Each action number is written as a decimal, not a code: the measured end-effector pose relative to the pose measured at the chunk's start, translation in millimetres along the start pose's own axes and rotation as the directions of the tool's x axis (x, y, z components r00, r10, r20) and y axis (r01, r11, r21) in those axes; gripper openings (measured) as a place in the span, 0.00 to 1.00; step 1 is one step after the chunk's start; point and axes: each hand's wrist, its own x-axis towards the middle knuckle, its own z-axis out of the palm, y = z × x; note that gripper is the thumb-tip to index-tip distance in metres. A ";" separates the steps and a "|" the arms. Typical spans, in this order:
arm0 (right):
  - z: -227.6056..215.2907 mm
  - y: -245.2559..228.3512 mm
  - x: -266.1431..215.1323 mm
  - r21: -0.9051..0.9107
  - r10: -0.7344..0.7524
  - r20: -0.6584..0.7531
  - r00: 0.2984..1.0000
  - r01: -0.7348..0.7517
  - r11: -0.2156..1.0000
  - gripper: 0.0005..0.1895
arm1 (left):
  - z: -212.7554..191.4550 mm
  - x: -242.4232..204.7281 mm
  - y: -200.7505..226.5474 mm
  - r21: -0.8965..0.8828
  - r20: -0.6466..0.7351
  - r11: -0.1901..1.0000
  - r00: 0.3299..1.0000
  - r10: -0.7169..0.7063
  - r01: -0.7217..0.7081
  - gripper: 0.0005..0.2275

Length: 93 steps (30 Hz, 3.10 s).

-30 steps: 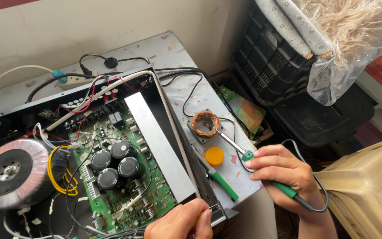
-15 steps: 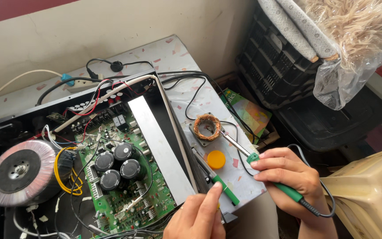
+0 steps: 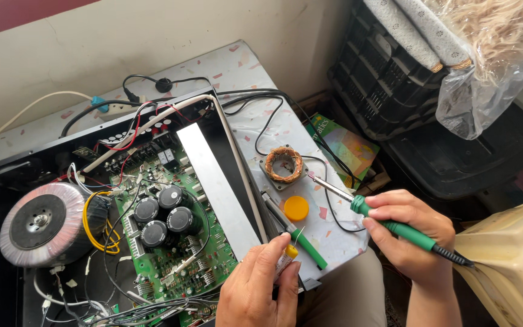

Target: The person repairs an electronic amplifier by first inspecting the circuit boards, then using a soldering iron and wire to make connections, and finally retrieving items from a bag to continue the work.

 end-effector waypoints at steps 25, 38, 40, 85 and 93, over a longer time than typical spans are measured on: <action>18.3 61.3 -29.9 0.594 0.662 -0.358 0.659 -0.386 0.706 0.11 | -1.5 2.0 -0.6 -0.037 0.053 0.999 0.999 -0.001 0.003 0.13; 28.0 34.8 -15.5 0.288 0.490 -0.433 0.757 -0.399 0.871 0.13 | -6.0 6.7 2.6 -0.078 0.040 0.996 0.998 0.038 -0.035 0.11; 32.1 34.1 -14.0 0.304 0.484 -0.428 0.763 -0.383 0.872 0.11 | -6.3 7.9 3.4 -0.066 0.029 0.996 0.998 0.056 -0.054 0.12; -33.8 15.4 -104.7 0.689 0.321 -0.188 0.928 -0.109 0.716 0.14 | -7.3 7.9 13.9 0.039 -0.016 0.996 0.997 -0.077 0.077 0.01; -32.9 15.7 -103.5 0.687 0.315 -0.186 0.930 -0.106 0.719 0.14 | -6.6 6.7 12.9 0.048 -0.002 0.995 0.996 -0.084 0.084 0.02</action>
